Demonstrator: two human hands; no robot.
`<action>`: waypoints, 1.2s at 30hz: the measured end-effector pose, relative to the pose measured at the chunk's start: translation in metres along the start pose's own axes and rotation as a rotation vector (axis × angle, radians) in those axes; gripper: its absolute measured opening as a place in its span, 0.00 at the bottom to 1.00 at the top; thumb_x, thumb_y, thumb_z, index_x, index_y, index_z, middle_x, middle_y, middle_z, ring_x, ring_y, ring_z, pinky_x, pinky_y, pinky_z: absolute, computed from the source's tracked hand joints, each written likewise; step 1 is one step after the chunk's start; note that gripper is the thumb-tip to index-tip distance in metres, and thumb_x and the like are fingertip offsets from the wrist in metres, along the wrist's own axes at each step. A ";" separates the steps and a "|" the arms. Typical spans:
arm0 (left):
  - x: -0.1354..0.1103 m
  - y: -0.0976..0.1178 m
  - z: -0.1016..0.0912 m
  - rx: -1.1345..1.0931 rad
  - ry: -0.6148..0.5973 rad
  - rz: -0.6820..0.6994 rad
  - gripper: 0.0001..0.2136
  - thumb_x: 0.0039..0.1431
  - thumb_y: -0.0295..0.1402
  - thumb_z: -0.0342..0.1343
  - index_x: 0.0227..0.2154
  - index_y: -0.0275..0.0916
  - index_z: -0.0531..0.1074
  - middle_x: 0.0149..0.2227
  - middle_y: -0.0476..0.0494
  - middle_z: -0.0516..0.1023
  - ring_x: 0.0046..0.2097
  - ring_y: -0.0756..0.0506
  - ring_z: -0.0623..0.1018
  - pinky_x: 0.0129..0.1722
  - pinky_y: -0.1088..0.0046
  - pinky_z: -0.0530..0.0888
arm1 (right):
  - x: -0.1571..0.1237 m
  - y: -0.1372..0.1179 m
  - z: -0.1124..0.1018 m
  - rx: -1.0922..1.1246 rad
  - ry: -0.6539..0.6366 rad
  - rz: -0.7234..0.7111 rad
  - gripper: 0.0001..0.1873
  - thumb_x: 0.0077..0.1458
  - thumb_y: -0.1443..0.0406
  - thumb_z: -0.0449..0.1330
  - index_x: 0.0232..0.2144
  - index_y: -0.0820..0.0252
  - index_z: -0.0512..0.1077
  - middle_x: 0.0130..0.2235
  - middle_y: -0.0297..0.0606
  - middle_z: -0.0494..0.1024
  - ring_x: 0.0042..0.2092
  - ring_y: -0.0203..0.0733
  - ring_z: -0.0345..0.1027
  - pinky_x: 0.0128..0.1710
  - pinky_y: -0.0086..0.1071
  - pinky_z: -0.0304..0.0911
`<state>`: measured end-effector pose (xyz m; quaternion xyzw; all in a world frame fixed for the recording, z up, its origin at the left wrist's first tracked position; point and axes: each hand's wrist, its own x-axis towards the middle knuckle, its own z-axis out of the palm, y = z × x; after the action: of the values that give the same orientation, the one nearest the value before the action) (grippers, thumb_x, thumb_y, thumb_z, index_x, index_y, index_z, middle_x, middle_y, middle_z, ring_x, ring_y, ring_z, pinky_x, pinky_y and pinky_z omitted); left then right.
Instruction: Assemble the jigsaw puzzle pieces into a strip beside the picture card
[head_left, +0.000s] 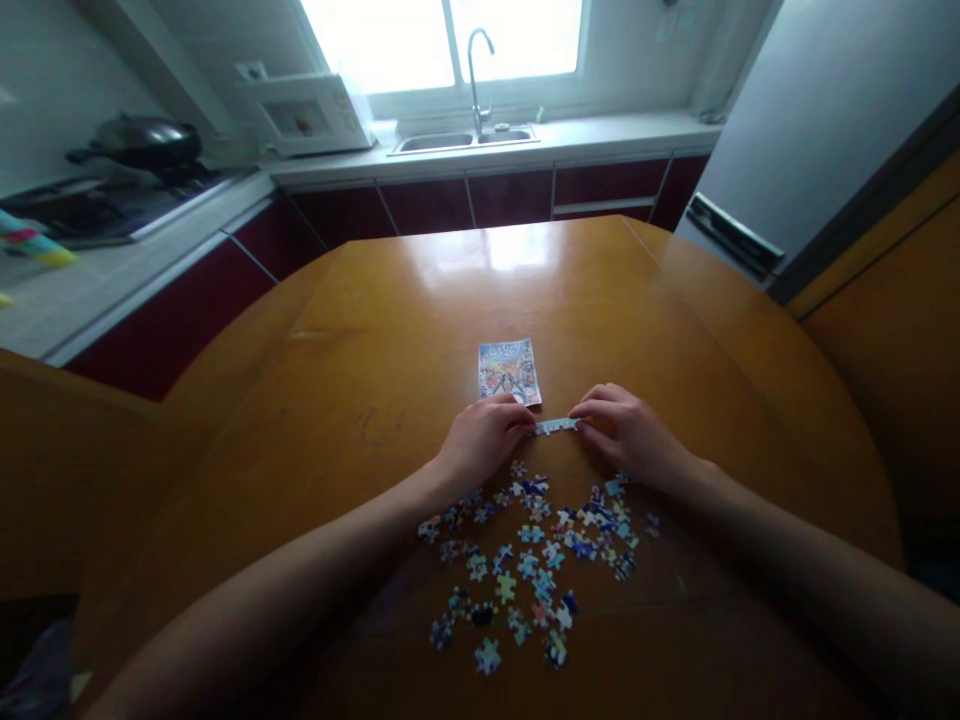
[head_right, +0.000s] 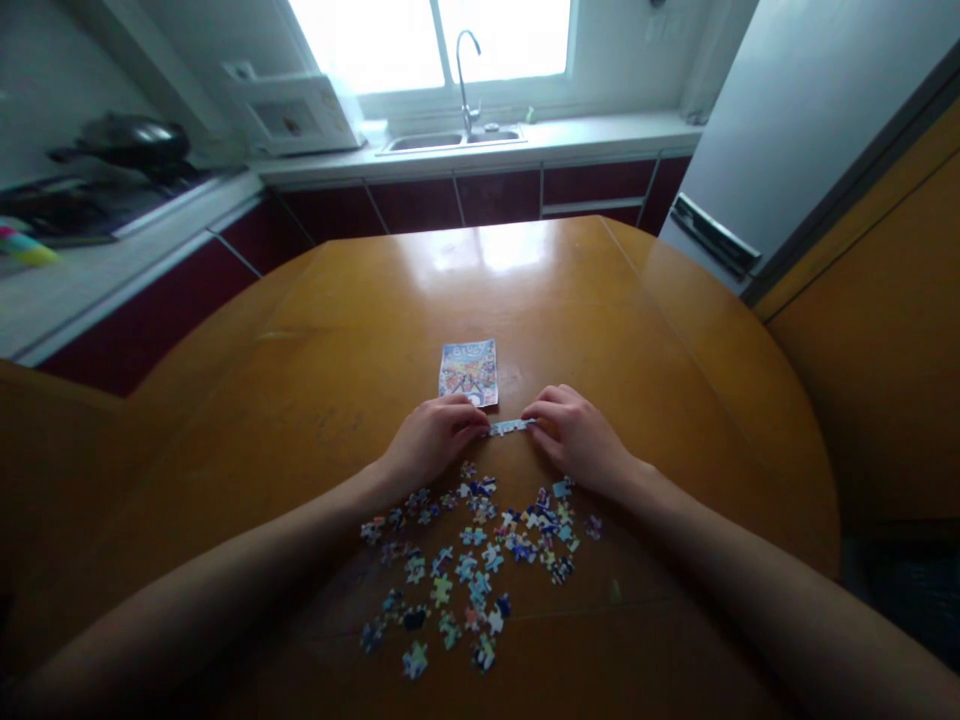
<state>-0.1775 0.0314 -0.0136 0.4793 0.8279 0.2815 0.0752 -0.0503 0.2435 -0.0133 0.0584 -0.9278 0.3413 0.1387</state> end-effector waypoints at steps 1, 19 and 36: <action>0.000 0.000 0.001 0.007 -0.004 -0.001 0.08 0.65 0.32 0.56 0.34 0.43 0.80 0.38 0.46 0.79 0.36 0.48 0.76 0.38 0.70 0.71 | 0.001 0.001 0.003 -0.022 0.010 -0.013 0.08 0.59 0.67 0.59 0.39 0.56 0.79 0.39 0.43 0.77 0.43 0.46 0.68 0.43 0.41 0.66; 0.000 -0.001 0.003 -0.021 -0.010 0.048 0.08 0.65 0.30 0.55 0.34 0.39 0.79 0.37 0.44 0.77 0.37 0.48 0.76 0.41 0.70 0.74 | 0.002 -0.016 0.015 -0.247 -0.094 -0.152 0.15 0.64 0.64 0.56 0.49 0.49 0.78 0.46 0.44 0.76 0.47 0.50 0.65 0.46 0.44 0.64; -0.010 -0.002 -0.002 -0.040 0.033 0.032 0.05 0.62 0.32 0.59 0.37 0.41 0.80 0.38 0.44 0.78 0.35 0.49 0.76 0.37 0.71 0.74 | 0.003 -0.001 0.016 -0.122 0.073 -0.041 0.11 0.62 0.68 0.56 0.42 0.57 0.77 0.42 0.43 0.77 0.45 0.48 0.67 0.46 0.44 0.65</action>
<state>-0.1747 0.0212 -0.0144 0.4861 0.8155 0.3069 0.0667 -0.0560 0.2325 -0.0231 0.0562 -0.9399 0.2831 0.1825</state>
